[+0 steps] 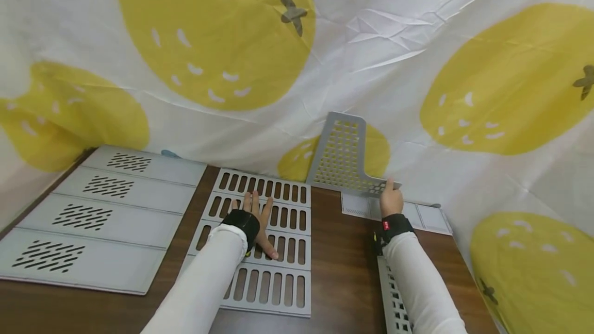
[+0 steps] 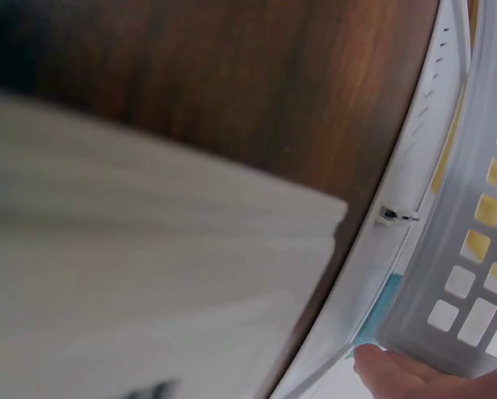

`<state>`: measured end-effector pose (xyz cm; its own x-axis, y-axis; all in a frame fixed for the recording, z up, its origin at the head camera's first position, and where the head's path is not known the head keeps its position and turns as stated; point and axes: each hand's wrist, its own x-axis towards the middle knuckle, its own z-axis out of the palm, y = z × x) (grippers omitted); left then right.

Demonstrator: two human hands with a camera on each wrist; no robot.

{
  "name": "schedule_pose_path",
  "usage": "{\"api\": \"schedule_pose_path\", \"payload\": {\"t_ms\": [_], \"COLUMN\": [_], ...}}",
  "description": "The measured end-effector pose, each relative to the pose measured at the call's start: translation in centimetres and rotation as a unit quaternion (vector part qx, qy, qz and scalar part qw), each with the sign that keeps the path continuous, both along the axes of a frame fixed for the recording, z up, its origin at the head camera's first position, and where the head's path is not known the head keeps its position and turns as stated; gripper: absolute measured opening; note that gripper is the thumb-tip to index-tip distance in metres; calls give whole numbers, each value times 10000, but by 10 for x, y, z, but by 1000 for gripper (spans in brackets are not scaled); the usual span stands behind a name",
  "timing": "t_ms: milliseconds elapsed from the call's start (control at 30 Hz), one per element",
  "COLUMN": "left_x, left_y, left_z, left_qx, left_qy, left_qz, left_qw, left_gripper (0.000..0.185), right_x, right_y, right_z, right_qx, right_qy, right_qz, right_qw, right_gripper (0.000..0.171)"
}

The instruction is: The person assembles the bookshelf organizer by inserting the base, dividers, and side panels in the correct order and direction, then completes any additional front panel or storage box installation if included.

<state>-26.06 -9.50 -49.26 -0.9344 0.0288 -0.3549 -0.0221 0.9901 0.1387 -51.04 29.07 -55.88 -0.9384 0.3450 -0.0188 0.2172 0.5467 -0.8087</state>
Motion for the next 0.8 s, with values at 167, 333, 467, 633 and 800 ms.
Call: {"api": "schedule_pose_path", "payload": {"t_ms": [167, 333, 467, 633, 800], "left_x": [-1, 0, 8, 20, 8], "left_y": [-1, 2, 6, 11, 4], "left_z": [-3, 3, 22, 51, 16], "left_qx": [-76, -181, -260, -118, -205], "left_qy": [-10, -62, -130, -242, -3], "left_qz": [-32, -41, -59, -100, -149], "left_qw": [10000, 9998, 9996, 9996, 9997], "left_gripper": [154, 154, 148, 141, 150], "right_x": [7, 61, 100, 116, 115], "right_y": [-3, -41, -75, -91, -124], "right_z": [3, 55, 92, 110, 95], "right_qx": [64, 220, 151, 170, 21], "right_qy": [44, 77, -37, -292, -131], "right_qz": [-5, 467, 507, 788, 1689], "right_qw": [10000, 9986, 9986, 9963, 9855], "right_gripper": [93, 81, 78, 70, 72]}}
